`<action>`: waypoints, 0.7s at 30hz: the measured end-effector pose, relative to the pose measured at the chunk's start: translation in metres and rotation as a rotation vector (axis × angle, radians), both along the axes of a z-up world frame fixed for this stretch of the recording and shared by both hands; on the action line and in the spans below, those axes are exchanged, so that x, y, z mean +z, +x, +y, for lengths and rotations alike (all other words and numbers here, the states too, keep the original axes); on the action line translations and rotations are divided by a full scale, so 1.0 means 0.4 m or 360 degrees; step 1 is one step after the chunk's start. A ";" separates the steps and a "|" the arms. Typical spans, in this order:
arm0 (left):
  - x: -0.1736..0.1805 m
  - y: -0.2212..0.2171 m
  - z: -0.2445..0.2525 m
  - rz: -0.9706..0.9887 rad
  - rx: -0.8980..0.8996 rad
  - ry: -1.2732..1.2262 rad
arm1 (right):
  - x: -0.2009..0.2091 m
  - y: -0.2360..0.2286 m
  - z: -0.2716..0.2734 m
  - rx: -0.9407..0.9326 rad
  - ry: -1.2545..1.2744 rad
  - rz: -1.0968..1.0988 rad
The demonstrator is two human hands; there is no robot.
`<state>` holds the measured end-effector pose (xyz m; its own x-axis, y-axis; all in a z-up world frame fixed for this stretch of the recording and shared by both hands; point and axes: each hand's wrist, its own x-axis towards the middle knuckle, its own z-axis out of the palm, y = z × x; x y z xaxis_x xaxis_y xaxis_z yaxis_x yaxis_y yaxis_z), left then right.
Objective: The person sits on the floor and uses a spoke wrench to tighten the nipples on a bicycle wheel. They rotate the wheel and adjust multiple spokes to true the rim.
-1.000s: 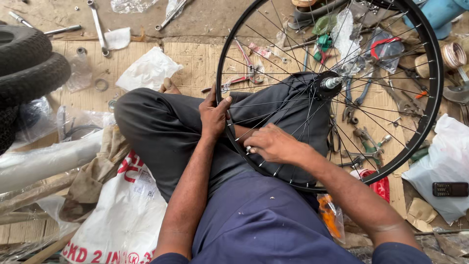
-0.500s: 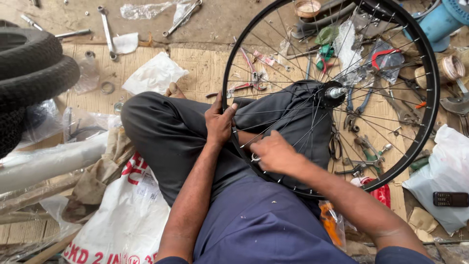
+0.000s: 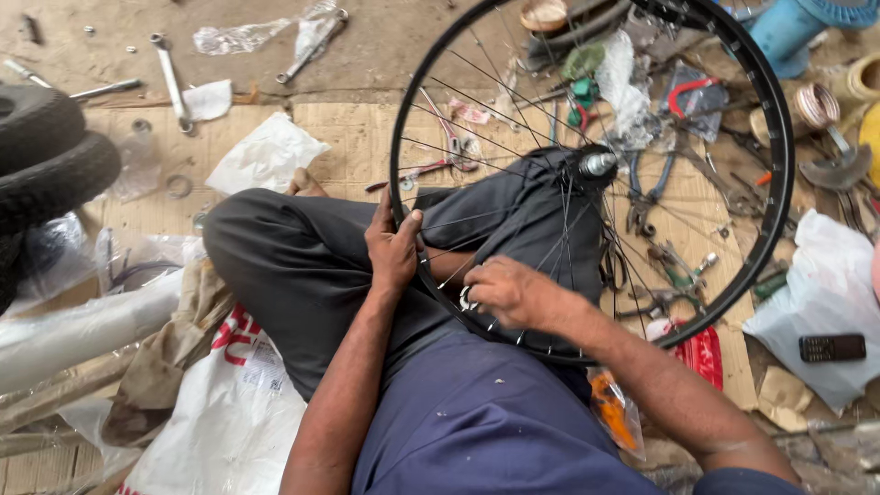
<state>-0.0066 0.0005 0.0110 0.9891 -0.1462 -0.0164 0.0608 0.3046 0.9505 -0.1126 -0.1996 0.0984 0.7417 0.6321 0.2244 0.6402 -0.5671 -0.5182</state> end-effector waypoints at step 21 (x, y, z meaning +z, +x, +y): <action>-0.022 0.058 0.000 0.0114 -0.0020 -0.0015 | 0.039 0.025 0.076 -0.0186 -0.0189 -0.0090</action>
